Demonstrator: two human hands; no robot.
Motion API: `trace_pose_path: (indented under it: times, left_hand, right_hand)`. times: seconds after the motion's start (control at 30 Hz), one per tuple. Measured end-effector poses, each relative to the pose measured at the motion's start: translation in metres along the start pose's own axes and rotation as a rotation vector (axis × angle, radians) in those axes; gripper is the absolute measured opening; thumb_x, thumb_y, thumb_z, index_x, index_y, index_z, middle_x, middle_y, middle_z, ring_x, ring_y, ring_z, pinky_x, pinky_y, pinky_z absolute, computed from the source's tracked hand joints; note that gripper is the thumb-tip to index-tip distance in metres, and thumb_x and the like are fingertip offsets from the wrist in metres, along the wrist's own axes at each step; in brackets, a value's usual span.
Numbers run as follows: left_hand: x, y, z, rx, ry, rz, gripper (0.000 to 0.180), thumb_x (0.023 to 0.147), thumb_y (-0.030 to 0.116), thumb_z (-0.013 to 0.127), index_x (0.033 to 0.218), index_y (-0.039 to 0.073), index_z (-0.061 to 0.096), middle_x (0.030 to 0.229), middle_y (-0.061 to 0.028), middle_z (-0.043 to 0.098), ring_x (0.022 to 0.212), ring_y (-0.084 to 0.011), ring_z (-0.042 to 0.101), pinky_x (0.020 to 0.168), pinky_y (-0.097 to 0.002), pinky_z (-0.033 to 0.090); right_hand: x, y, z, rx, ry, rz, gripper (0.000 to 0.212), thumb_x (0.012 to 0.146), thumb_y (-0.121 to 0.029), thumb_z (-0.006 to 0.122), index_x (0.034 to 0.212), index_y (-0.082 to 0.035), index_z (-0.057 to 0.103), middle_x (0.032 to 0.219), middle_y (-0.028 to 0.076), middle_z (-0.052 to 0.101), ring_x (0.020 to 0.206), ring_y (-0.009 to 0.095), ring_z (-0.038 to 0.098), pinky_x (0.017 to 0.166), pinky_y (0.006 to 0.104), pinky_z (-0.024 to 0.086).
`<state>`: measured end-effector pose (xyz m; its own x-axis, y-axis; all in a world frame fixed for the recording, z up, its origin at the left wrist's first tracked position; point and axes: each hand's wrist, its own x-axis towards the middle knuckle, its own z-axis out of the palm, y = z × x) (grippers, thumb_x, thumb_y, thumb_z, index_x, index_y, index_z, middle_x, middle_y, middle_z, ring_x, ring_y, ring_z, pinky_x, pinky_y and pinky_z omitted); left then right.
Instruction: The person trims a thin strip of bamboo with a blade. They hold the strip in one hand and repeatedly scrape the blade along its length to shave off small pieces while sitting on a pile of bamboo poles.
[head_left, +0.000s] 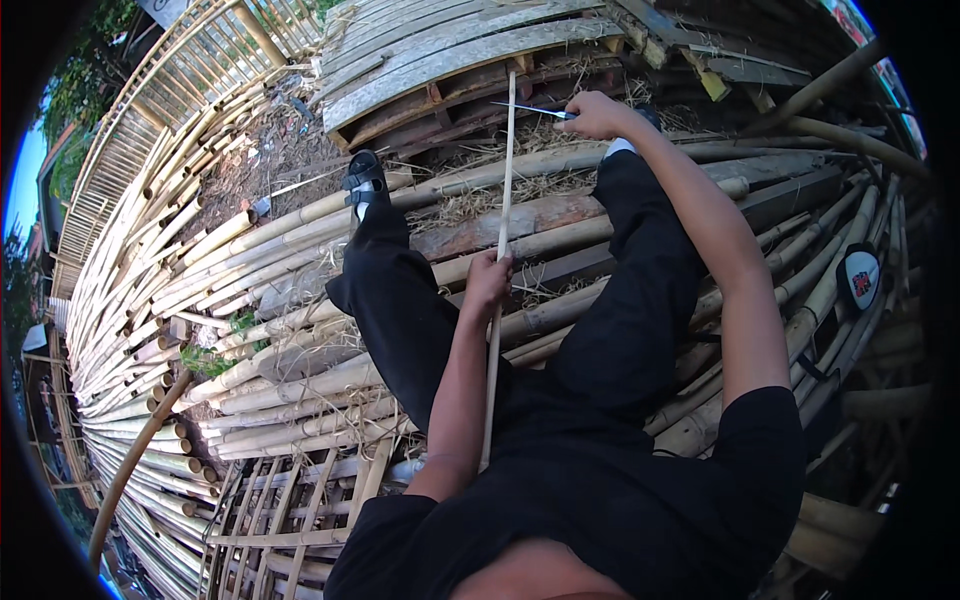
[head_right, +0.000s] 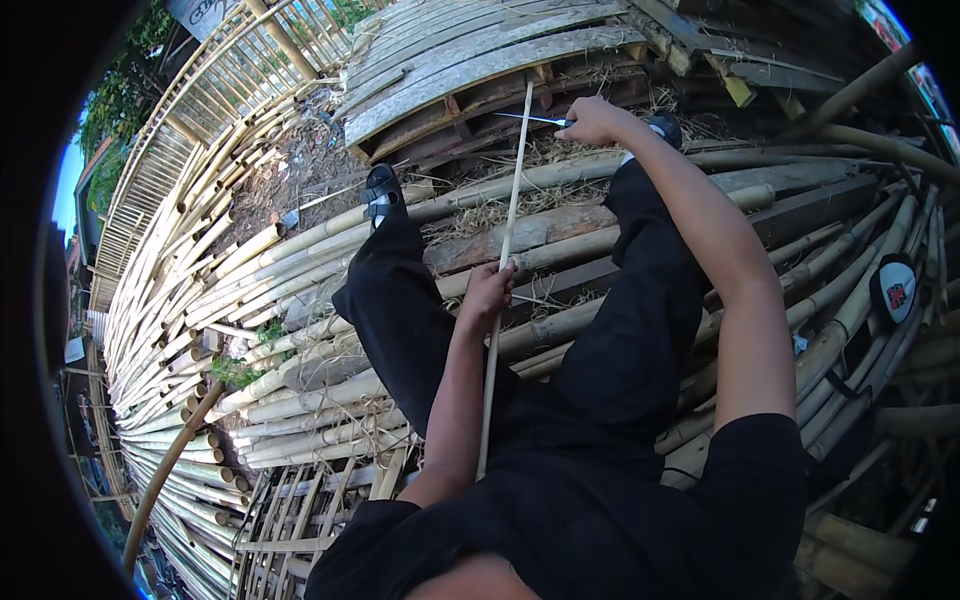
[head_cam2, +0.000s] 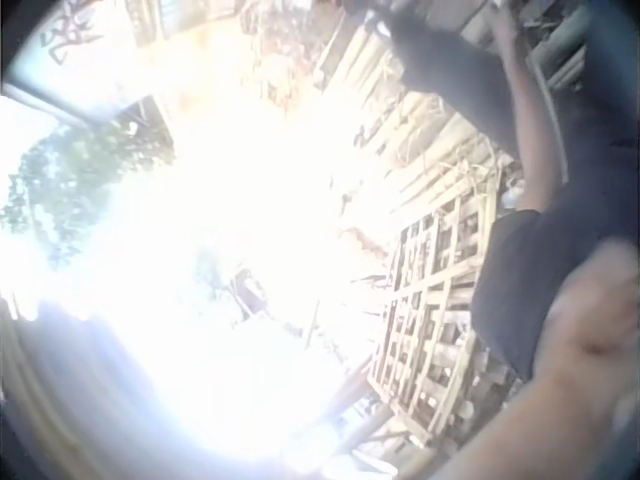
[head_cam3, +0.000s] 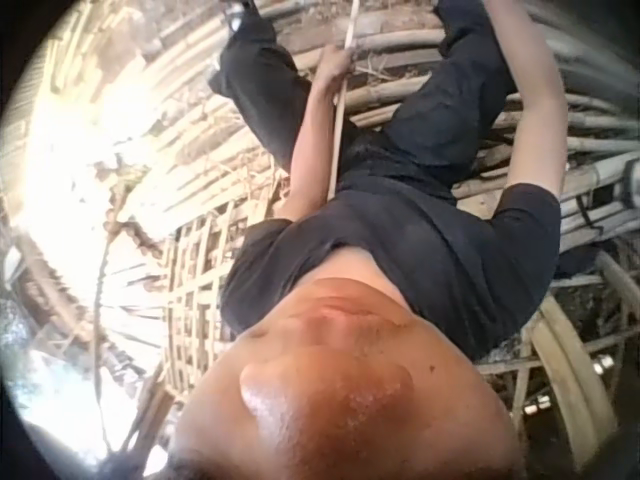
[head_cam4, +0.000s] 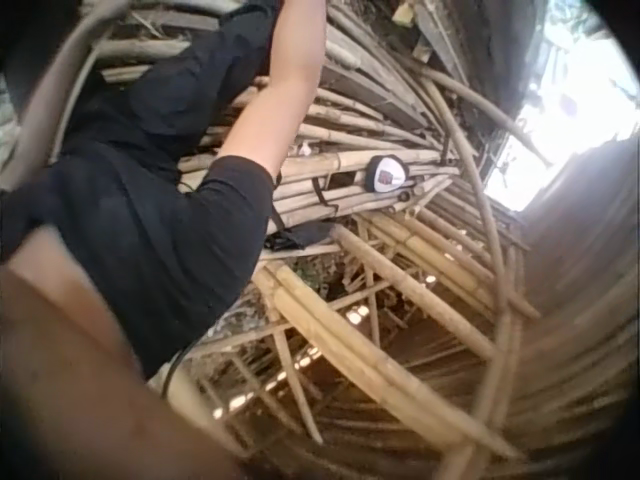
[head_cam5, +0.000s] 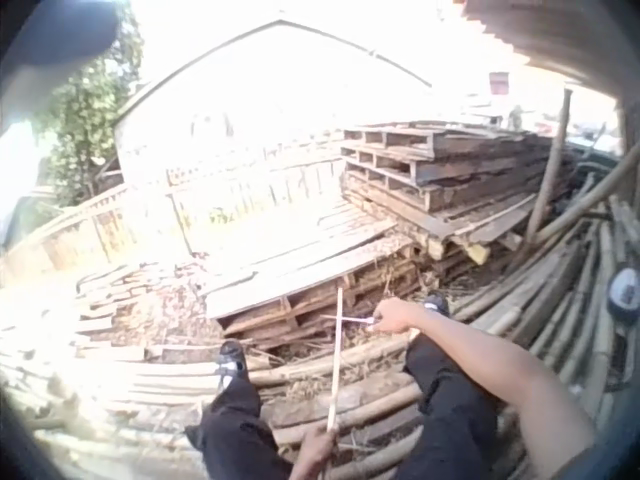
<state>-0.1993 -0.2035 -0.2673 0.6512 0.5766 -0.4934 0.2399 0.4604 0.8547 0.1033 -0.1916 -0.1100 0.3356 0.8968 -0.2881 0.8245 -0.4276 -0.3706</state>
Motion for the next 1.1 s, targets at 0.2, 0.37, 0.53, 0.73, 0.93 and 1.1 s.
trace_pose_path:
  times: [0.2,0.37,0.53,0.73,0.93,1.1]
  left_hand:
    - [0.013,-0.014,0.003,0.081,0.082,0.0,0.018,0.093,0.019,0.052,0.083,0.004,0.054,0.056,0.0038,0.043,0.04,-0.0054,0.037,0.036,-0.0228,0.031]
    - [0.009,-0.005,0.004,0.064,0.115,-0.042,0.019,0.093,0.018,0.052,0.08,0.004,0.053,0.054,0.0036,0.042,0.039,-0.0056,0.038,0.035,-0.0237,0.03]
    - [0.012,-0.009,0.004,0.183,0.171,-0.039,0.02,0.092,0.018,0.053,0.081,0.002,0.053,0.054,0.0028,0.043,0.039,-0.0067,0.038,0.035,-0.0244,0.031]
    - [0.013,-0.01,-0.004,0.234,0.184,-0.018,0.023,0.091,0.02,0.054,0.088,-0.002,0.057,0.057,-0.0002,0.05,0.041,-0.0088,0.046,0.038,-0.0251,0.038]
    - [-0.01,-0.002,0.002,0.225,0.217,-0.06,0.033,0.09,0.028,0.056,0.091,-0.005,0.058,0.058,-0.0096,0.059,0.043,-0.0178,0.059,0.039,-0.0303,0.047]
    - [-0.035,0.009,-0.001,0.264,0.168,-0.139,0.034,0.091,0.026,0.055,0.098,-0.007,0.054,0.058,-0.0092,0.058,0.041,-0.0172,0.058,0.036,-0.0293,0.046]
  right_hand:
    - [-0.015,0.015,0.026,-0.196,-0.059,-0.148,0.036,0.082,-0.034,0.063,0.095,-0.001,0.067,0.077,0.018,0.066,0.074,0.03,0.064,0.07,0.0384,0.048]
    - [-0.023,0.016,0.048,-0.248,-0.107,-0.191,0.038,0.083,-0.037,0.061,0.096,-0.002,0.066,0.086,0.021,0.065,0.084,0.036,0.062,0.076,0.0425,0.047]
    - [-0.032,-0.012,0.059,-0.235,-0.138,-0.262,0.038,0.085,-0.037,0.058,0.095,0.0,0.065,0.082,0.022,0.063,0.083,0.038,0.061,0.075,0.0437,0.047]
    - [-0.049,-0.041,0.101,-0.106,-0.161,-0.307,0.037,0.091,-0.034,0.049,0.094,0.002,0.058,0.081,0.025,0.06,0.081,0.041,0.059,0.073,0.0474,0.046]
    - [-0.049,-0.018,0.134,-0.182,-0.26,-0.365,0.037,0.094,-0.034,0.044,0.099,0.0,0.056,0.084,0.024,0.061,0.084,0.043,0.059,0.075,0.0499,0.046]
    - [-0.052,-0.017,0.141,-0.184,-0.258,-0.347,0.036,0.094,-0.033,0.043,0.101,0.0,0.057,0.085,0.024,0.062,0.084,0.043,0.059,0.076,0.0502,0.046]
